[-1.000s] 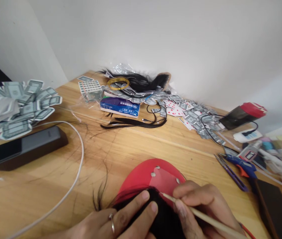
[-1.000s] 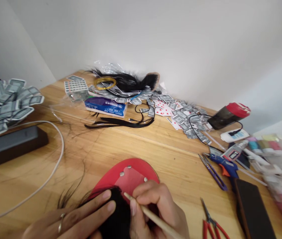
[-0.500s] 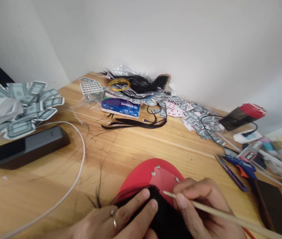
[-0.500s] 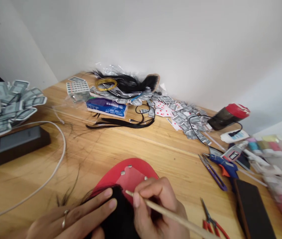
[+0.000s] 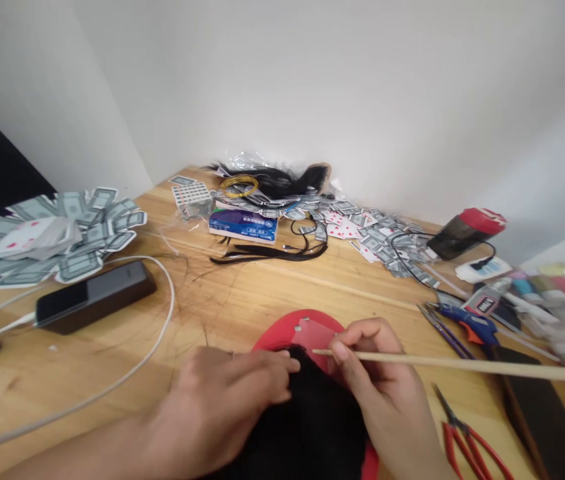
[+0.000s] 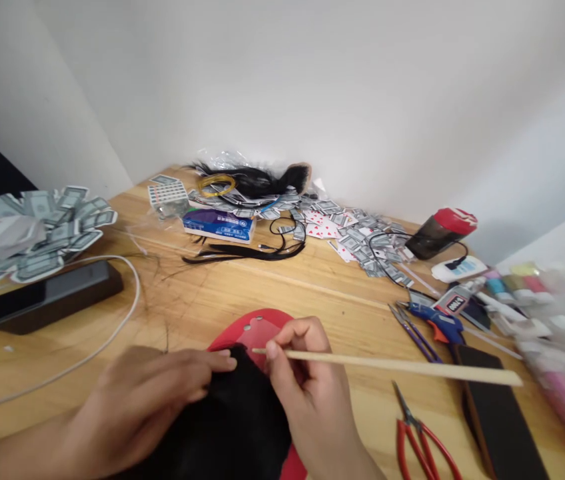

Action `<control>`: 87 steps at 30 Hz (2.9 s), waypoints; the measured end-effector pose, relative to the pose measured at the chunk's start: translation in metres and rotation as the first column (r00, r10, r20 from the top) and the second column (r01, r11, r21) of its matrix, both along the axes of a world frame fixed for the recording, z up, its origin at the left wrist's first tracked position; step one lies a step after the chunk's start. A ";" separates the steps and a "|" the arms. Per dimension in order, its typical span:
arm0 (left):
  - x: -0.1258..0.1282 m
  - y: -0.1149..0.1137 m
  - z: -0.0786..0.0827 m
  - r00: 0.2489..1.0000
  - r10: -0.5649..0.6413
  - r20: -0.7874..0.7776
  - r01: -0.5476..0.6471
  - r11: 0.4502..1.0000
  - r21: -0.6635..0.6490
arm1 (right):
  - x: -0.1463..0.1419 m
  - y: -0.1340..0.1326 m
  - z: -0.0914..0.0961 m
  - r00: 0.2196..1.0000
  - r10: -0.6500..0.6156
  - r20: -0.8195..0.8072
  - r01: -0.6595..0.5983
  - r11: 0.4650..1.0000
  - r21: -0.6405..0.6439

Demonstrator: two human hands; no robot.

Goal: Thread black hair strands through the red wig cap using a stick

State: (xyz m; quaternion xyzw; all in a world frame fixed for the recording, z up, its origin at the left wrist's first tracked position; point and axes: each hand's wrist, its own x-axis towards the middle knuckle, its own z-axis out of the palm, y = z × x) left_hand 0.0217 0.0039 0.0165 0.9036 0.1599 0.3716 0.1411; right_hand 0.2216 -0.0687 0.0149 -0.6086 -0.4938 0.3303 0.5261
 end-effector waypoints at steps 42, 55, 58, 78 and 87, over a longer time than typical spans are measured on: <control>0.046 0.008 0.071 0.570 0.178 -0.802 0.117 0.949 0.293 | 0.002 0.013 0.000 0.969 0.085 -0.230 -0.067 0.994 0.081; 0.000 0.017 0.050 0.684 -0.012 -0.729 0.044 0.999 0.024 | 0.001 0.010 0.002 0.978 0.058 -0.198 -0.047 0.997 0.062; -0.009 0.017 0.038 0.728 -0.041 -0.684 0.051 0.999 -0.006 | 0.000 0.010 0.003 0.979 0.044 -0.198 -0.032 0.997 0.063; 0.037 0.026 0.050 0.736 0.028 -0.677 -0.170 0.975 -0.144 | 0.005 0.012 -0.002 0.984 0.062 -0.165 -0.062 0.998 0.007; 0.047 0.019 0.075 0.540 0.096 -0.836 0.060 0.987 0.152 | 0.005 0.013 -0.002 0.950 0.110 -0.293 -0.103 0.994 0.038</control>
